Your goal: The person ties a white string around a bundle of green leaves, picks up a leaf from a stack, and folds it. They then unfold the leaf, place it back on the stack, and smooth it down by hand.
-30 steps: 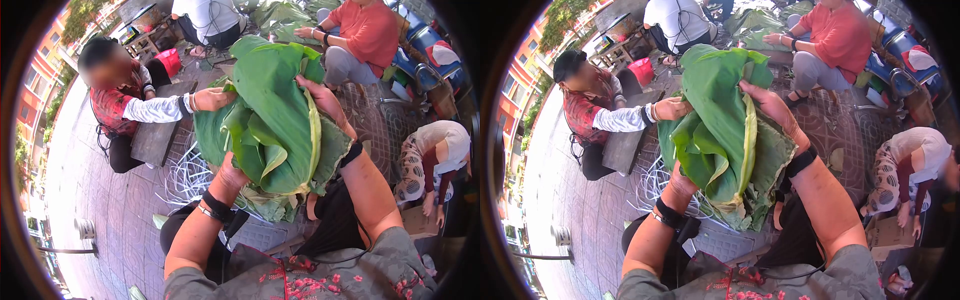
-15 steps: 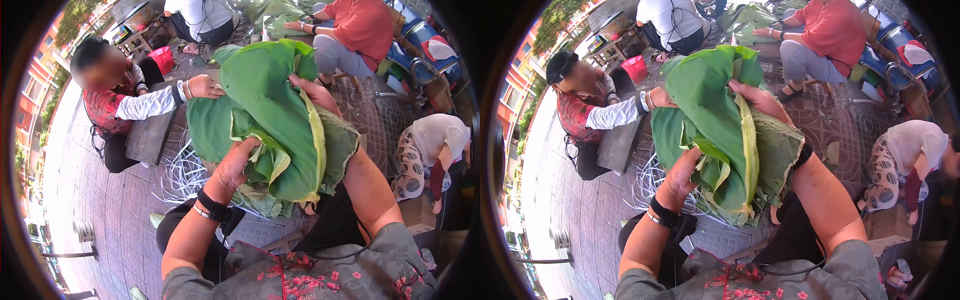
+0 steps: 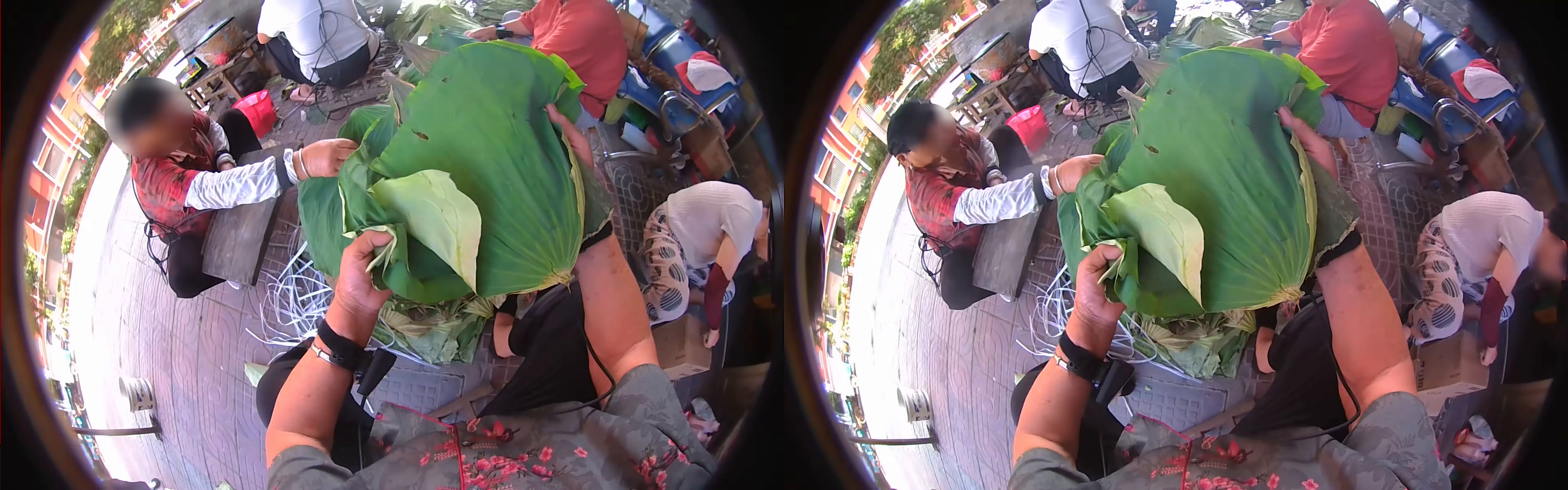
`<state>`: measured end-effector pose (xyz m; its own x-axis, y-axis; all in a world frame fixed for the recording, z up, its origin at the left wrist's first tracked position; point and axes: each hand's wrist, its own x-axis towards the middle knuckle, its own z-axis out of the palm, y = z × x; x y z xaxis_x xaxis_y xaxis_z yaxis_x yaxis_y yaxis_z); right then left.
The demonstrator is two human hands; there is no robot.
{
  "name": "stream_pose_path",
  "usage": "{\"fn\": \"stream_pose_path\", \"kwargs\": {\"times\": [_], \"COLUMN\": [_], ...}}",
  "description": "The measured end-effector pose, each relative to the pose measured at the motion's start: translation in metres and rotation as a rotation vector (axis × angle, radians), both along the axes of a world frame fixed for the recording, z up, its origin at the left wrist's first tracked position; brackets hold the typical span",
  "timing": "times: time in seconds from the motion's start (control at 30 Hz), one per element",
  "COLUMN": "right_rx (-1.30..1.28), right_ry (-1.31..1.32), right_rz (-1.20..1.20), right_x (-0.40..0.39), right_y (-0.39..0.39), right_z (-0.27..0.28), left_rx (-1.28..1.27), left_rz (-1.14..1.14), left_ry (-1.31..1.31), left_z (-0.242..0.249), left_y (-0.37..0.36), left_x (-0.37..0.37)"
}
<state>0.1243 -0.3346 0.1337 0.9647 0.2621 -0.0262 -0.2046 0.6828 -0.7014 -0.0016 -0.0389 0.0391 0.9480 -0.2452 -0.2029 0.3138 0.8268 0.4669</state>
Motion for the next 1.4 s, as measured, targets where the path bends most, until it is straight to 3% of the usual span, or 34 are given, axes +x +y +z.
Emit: {"fn": "stream_pose_path", "kwargs": {"times": [0.1, 0.2, 0.23, 0.37, 0.47, 0.63, 0.77, 0.9, 1.0, 1.2, 1.3, 1.4], "right_rx": [-0.021, -0.018, -0.012, 0.086, 0.101, 0.063, 0.02, -0.011, 0.041, 0.101, 0.073, 0.044], "right_ry": [0.003, -0.016, -0.024, -0.129, -0.05, -0.036, -0.044, -0.034, 0.003, -0.039, -0.02, -0.006], "right_rz": [0.066, 0.162, 0.198, 0.246, 0.229, 0.177, 0.278, 0.314, 0.384, 0.422, 0.405, 0.378], "right_x": [-0.005, -0.008, -0.009, -0.02, -0.021, -0.006, 0.0, -0.002, -0.01, -0.02, -0.017, -0.014], "right_y": [-0.002, -0.004, -0.002, 0.016, 0.015, 0.003, -0.001, 0.008, 0.019, 0.03, 0.029, 0.028], "right_z": [0.005, 0.008, 0.009, 0.012, 0.015, 0.007, 0.004, 0.0, -0.001, 0.001, 0.0, 0.001], "left_rx": [-0.095, -0.147, -0.15, 0.098, 0.219, 0.542, 0.519, 0.309, 0.223, 0.355, 0.481, 0.427], "left_rz": [-0.016, 0.059, -0.028, 0.046, 0.093, 0.176, 0.085, -0.132, -0.157, -0.111, -0.01, -0.021], "left_ry": [-0.194, -0.083, -0.104, -0.057, 0.039, -0.015, -0.053, -0.108, -0.169, -0.227, -0.184, -0.083], "left_z": [0.015, 0.034, 0.04, 0.016, 0.006, 0.021, 0.028, 0.032, 0.034, 0.035, 0.038, 0.029], "left_y": [-0.01, -0.03, -0.03, -0.02, -0.01, -0.026, -0.045, -0.052, -0.057, -0.071, -0.079, -0.079], "left_x": [-0.005, -0.005, -0.005, 0.002, 0.002, -0.001, -0.009, -0.008, -0.009, -0.013, -0.014, -0.011]}}
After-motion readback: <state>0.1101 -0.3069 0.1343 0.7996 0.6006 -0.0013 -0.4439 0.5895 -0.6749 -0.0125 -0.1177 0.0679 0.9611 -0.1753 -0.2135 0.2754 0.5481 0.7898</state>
